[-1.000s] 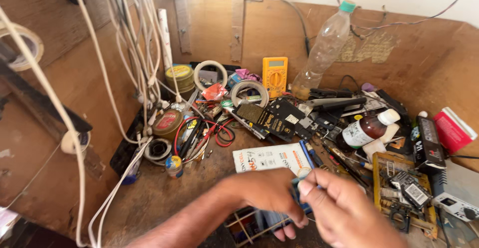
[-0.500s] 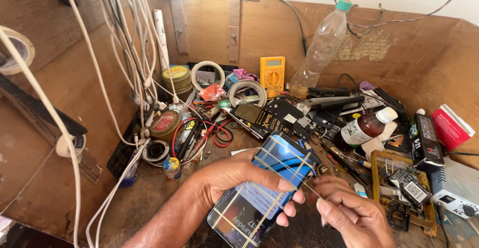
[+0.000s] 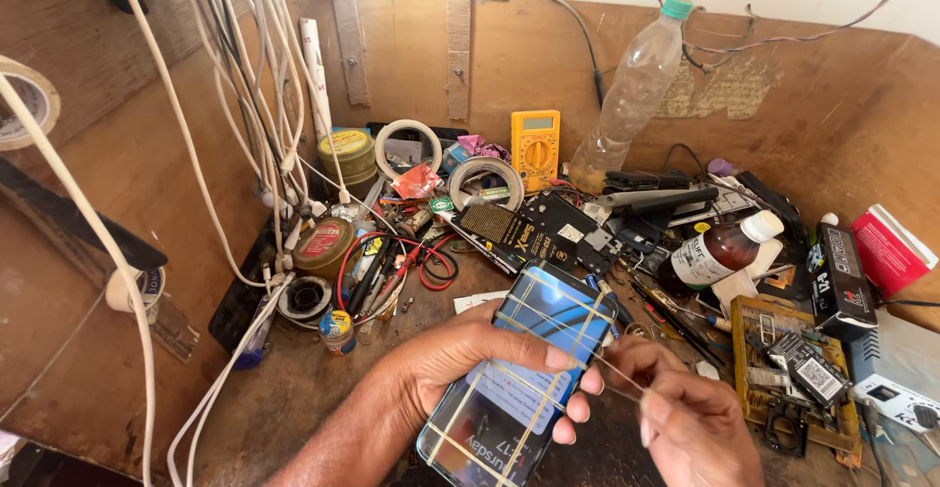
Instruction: The person holds a smartphone with a cracked screen and rubber bands, repeatedly turning it over to view the front and back. The person taps the screen and edges, then places the phone on the workbench.
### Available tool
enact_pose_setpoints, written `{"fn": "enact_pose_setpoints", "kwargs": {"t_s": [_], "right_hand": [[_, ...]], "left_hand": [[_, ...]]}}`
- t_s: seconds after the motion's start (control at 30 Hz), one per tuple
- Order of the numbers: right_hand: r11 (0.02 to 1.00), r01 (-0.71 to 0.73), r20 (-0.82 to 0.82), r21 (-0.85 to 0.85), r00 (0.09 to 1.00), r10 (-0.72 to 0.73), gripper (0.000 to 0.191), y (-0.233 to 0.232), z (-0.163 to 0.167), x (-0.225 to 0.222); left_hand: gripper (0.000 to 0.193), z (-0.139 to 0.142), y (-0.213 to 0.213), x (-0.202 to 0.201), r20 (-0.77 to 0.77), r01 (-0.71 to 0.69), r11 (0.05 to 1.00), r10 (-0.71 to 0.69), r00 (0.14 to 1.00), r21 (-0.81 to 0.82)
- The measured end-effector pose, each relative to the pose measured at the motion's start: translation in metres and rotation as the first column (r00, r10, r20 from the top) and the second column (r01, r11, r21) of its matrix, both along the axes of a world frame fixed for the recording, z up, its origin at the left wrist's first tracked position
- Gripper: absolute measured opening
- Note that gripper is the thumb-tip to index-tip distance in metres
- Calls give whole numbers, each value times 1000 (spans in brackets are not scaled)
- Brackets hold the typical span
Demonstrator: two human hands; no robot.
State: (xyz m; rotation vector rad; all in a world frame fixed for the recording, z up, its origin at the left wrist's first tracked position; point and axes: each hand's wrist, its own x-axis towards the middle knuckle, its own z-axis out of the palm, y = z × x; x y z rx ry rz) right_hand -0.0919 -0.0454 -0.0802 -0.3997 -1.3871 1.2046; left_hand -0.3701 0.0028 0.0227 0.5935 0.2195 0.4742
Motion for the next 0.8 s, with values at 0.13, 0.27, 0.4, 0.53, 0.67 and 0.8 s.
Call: {"fn": "enact_pose_setpoints", "kwargs": {"t_s": [0.13,0.27,0.4,0.53,0.67,0.8], "right_hand": [[979,-5,-251,-204,967,-48,28,-2,-19,-8],[893,-22,-281,-450,953,-118,25,5,-39,-2],[937,-231,-253,-263,953,165,36,12,-25,2],[907,-319,-498,-274,854,150,37,3,-4,-3],[864,-423,-502,-273,829,247,37,0,4,1],[668,-444,-358,-598,893,273,34,9,11,21]], "left_hand": [[38,-5,-3,6,-3,-44,997,44,999,-63],[37,-3,-7,7,52,-47,996,51,997,-82],[38,5,-11,2,13,-103,991,102,995,86],[39,12,-13,2,-60,-79,980,92,994,185],[38,13,-16,4,-110,-70,958,104,988,276],[36,13,-19,2,-208,-59,926,145,967,373]]}}
